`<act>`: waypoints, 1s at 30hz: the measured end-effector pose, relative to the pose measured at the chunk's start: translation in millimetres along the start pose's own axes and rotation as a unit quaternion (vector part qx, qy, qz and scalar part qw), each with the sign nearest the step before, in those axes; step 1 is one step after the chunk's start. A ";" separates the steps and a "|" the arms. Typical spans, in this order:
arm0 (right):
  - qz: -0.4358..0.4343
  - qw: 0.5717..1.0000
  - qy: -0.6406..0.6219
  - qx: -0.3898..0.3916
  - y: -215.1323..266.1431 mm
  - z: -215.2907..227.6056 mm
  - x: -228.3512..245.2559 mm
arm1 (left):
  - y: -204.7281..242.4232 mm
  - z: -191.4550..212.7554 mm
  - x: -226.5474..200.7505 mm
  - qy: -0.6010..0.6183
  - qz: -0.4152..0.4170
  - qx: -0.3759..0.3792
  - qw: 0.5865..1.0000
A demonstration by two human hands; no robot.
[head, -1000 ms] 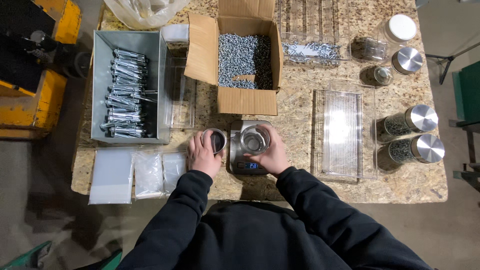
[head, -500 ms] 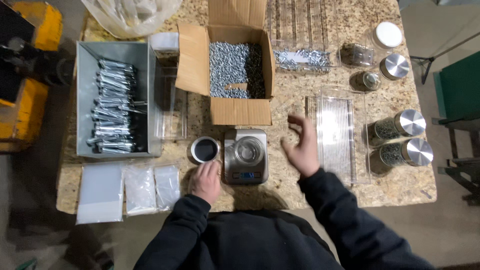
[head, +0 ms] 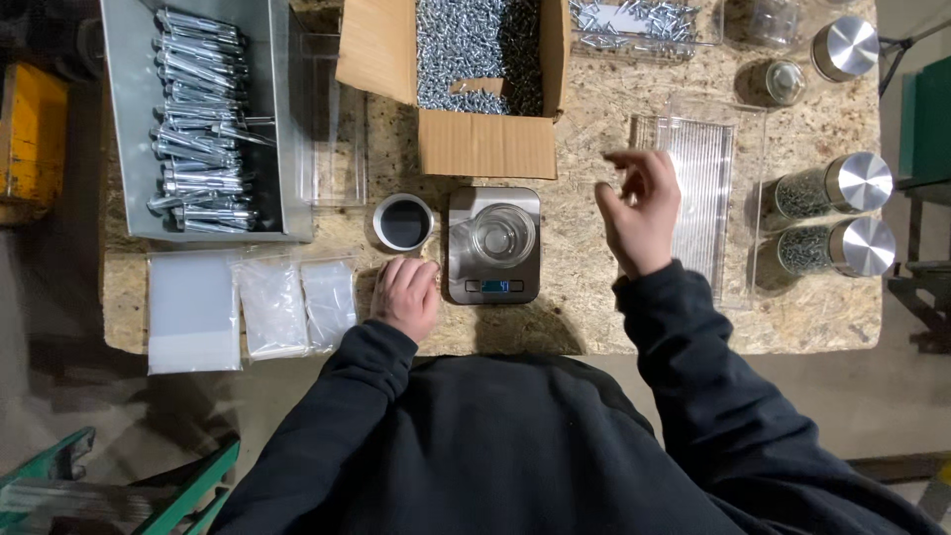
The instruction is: The person weighs small metal fasteners using a digital scale and a clear plastic container. They transfer fasteners from a box and a tray into the container, then pour them into a plastic bag. The person repeats the process with a second container, weighing and transferring fasteners before placing the container on the table.
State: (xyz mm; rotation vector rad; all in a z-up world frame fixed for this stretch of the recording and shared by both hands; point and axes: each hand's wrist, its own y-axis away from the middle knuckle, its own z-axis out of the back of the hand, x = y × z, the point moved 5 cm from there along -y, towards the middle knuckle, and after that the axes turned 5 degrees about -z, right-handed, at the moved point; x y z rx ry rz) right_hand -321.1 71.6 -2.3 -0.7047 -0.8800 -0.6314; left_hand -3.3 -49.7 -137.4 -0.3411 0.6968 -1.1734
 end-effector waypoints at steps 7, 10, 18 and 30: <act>-0.096 0.994 0.045 -0.026 45.0 44.2 -46.8 | -2.0 5.7 -22.1 0.063 -0.070 0.019 0.995; -0.135 0.989 0.040 -0.040 57.4 53.7 -54.1 | -6.7 10.5 -37.3 0.042 -0.105 0.021 0.993; -0.152 0.986 0.044 -0.044 73.6 59.0 -61.0 | -2.1 1.0 -37.6 0.010 -0.100 0.045 0.994; -0.157 0.987 0.014 -0.038 78.7 56.0 -55.1 | 20.3 -8.8 -4.4 0.072 0.011 0.033 0.997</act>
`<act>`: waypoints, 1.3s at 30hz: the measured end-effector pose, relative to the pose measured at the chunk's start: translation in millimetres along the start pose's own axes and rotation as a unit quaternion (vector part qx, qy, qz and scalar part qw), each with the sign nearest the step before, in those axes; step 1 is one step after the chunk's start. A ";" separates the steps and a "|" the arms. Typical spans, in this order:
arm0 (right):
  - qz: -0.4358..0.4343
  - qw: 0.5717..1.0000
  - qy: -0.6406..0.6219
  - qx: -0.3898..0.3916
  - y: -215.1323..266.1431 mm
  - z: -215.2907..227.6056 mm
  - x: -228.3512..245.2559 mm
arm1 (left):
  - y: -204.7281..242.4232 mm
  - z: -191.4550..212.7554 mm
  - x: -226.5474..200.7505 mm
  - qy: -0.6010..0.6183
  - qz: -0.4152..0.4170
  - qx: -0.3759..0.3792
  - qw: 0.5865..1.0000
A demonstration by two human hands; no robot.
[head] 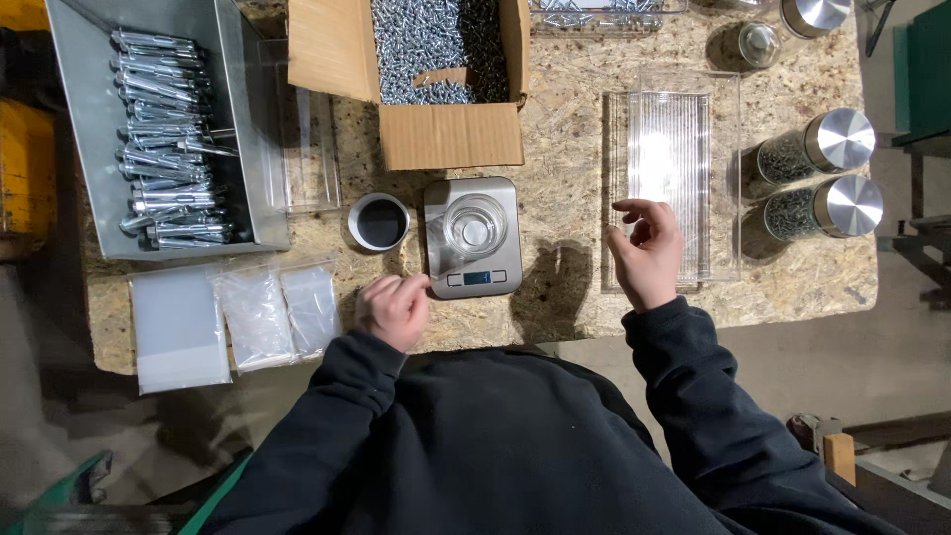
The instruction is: The person weighs small metal fasteners using a digital scale and a clear plastic container. They transfer fasteners from a box and a tray into the container, then pour them into a plastic bag. The person repeats the process with a second container, weighing and transferring fasteners before placing the container on the table.
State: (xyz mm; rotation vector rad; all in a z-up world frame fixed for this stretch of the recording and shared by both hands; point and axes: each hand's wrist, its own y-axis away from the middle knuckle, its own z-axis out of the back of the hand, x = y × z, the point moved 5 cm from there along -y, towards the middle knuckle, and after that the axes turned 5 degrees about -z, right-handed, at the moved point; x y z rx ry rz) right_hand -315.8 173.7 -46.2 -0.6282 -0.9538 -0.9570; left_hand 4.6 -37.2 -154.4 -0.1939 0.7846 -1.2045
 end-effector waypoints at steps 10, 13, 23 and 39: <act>0.011 0.999 0.009 0.049 7.0 -17.1 2.8 | -1.1 11.8 -17.0 0.005 0.035 -0.044 0.998; 0.008 0.998 -0.010 0.056 7.6 -27.4 2.0 | -10.8 20.6 -16.8 0.029 0.022 -0.051 0.998; 0.116 0.989 -0.013 0.085 -41.0 -51.3 61.5 | -30.0 32.2 -9.2 -0.014 0.000 -0.053 0.998; 0.220 0.970 -0.003 0.107 -65.9 -73.3 139.1 | 34.4 -29.0 31.8 0.005 0.089 -0.061 0.994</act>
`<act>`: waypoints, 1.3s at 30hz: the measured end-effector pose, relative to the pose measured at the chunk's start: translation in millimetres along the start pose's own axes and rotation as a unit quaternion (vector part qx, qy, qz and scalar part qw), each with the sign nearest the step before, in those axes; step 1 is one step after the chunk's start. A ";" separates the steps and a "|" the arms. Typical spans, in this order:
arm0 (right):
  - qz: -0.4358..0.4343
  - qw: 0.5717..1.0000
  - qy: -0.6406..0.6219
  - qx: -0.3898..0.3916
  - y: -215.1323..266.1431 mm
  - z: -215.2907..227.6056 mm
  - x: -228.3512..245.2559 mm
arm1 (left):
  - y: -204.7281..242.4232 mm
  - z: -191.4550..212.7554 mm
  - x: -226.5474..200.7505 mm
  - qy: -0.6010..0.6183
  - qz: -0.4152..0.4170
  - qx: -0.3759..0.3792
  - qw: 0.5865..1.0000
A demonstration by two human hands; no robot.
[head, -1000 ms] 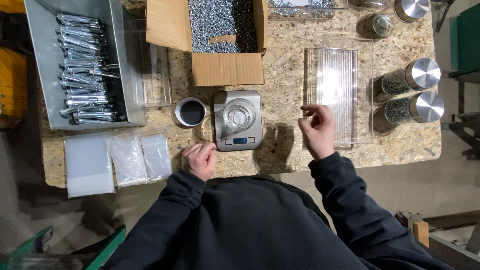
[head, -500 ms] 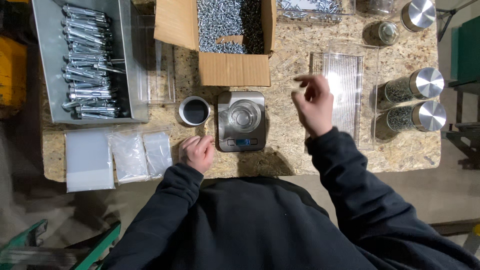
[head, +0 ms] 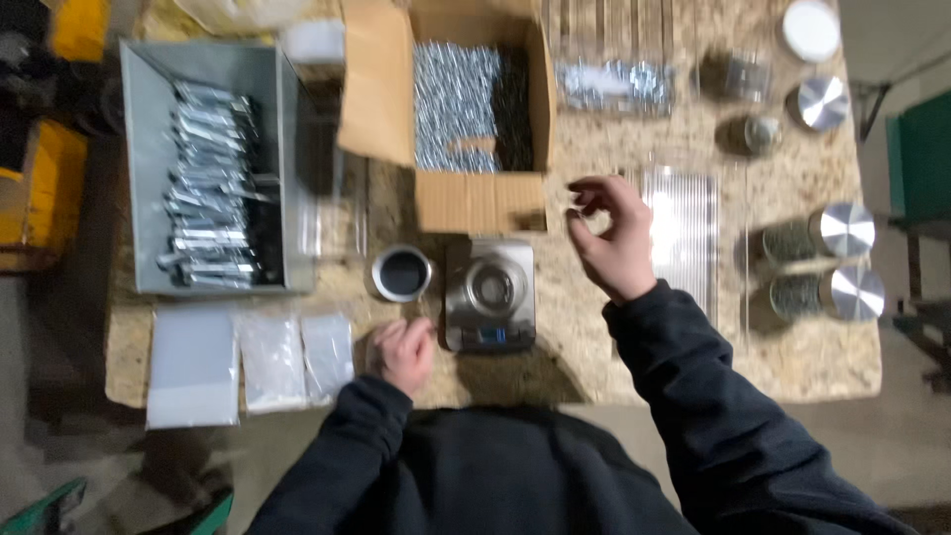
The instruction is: The person weighs small metal fasteners using a digital scale and a clear plastic container. They transfer fasteners from a box and a tray into the container, then pour them into a plastic bag. The person repeats the process with a second container, weighing and transferring fasteners before placing the container on the table.
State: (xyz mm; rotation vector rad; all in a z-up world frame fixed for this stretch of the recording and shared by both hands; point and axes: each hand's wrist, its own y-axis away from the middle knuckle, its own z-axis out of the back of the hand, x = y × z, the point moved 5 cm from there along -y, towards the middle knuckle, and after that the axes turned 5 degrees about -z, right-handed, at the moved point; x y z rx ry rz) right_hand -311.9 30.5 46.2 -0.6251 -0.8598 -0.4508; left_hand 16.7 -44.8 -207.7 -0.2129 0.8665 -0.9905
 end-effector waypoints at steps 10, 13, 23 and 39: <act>0.087 0.933 0.276 0.215 -166.6 -176.6 -70.2 | -60.9 48.9 -42.6 -0.071 -0.048 0.062 0.994; 0.093 0.892 0.317 0.309 -183.3 -215.0 -64.4 | -66.2 45.6 -47.7 -0.092 -0.022 0.134 0.986; 0.010 0.861 0.394 0.320 -195.0 -246.0 -44.8 | -61.7 45.0 -46.3 -0.029 0.023 0.113 0.993; 0.126 0.867 0.413 0.249 -188.9 -257.3 -59.2 | -83.0 58.9 -54.2 -0.007 -0.018 0.086 0.996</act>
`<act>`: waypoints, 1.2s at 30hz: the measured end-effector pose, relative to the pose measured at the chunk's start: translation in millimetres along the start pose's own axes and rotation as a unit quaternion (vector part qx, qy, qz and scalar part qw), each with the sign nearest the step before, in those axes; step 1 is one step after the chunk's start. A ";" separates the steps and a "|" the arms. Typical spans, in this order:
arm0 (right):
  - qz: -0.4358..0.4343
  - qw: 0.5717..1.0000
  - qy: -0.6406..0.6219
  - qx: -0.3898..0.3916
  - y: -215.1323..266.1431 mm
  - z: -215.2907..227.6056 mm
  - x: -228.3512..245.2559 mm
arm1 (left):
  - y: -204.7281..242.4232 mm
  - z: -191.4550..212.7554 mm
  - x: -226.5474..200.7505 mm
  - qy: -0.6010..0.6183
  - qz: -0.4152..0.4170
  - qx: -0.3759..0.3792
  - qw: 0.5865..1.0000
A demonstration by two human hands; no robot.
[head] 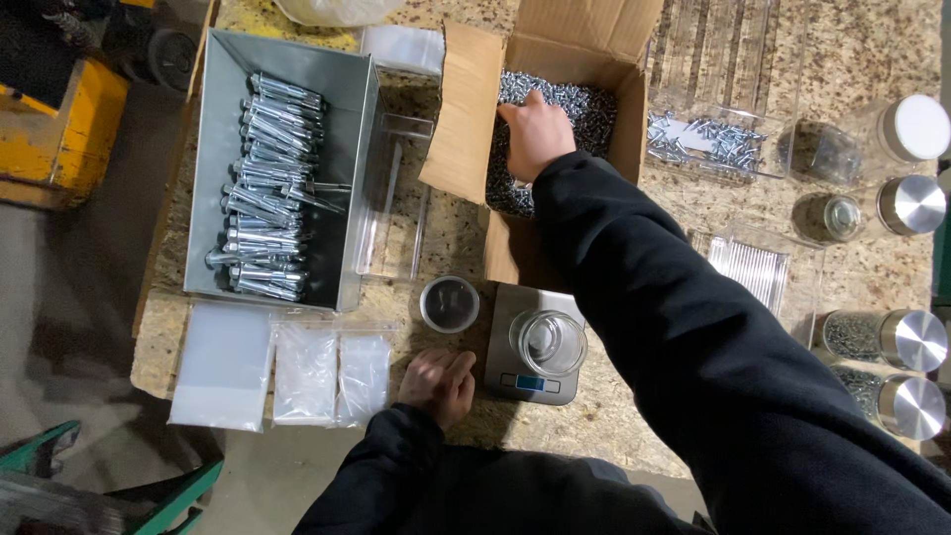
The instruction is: The person weighs small metal fasteners using a digital scale and a clear plastic container. They transfer fasteners from a box and a tray into the container, then pour them into a plastic bag. The person repeats the process with a second container, weighing and transferring fasteners before placing the container on the table.
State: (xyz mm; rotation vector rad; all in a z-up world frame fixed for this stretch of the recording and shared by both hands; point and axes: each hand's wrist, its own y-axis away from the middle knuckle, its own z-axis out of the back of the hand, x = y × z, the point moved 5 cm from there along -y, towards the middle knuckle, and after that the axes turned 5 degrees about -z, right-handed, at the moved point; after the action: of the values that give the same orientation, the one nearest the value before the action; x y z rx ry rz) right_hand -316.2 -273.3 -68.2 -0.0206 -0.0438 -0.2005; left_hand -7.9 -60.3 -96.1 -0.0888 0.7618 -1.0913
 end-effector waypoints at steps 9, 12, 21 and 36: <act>0.016 0.998 -0.028 -0.060 -4.9 -12.6 -9.8 | 8.5 -9.8 5.6 -0.011 0.017 0.016 1.000; 0.038 0.995 -0.012 -0.087 -8.9 -20.2 -16.6 | 6.8 -10.5 6.8 -0.013 0.019 0.021 1.000; -0.203 0.953 -0.223 -0.037 -8.9 -1.2 -75.6 | 3.2 -2.8 3.0 -0.008 0.005 -0.020 1.000; -0.094 0.967 -0.237 -0.012 59.6 84.7 -76.6 | 12.3 -11.6 7.1 -0.025 0.039 0.012 0.999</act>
State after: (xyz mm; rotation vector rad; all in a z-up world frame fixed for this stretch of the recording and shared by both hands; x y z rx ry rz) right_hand -382.8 -197.5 12.0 -0.0888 -0.5217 -0.3837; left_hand -3.7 -56.8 -113.6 -0.0664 0.7012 -1.0201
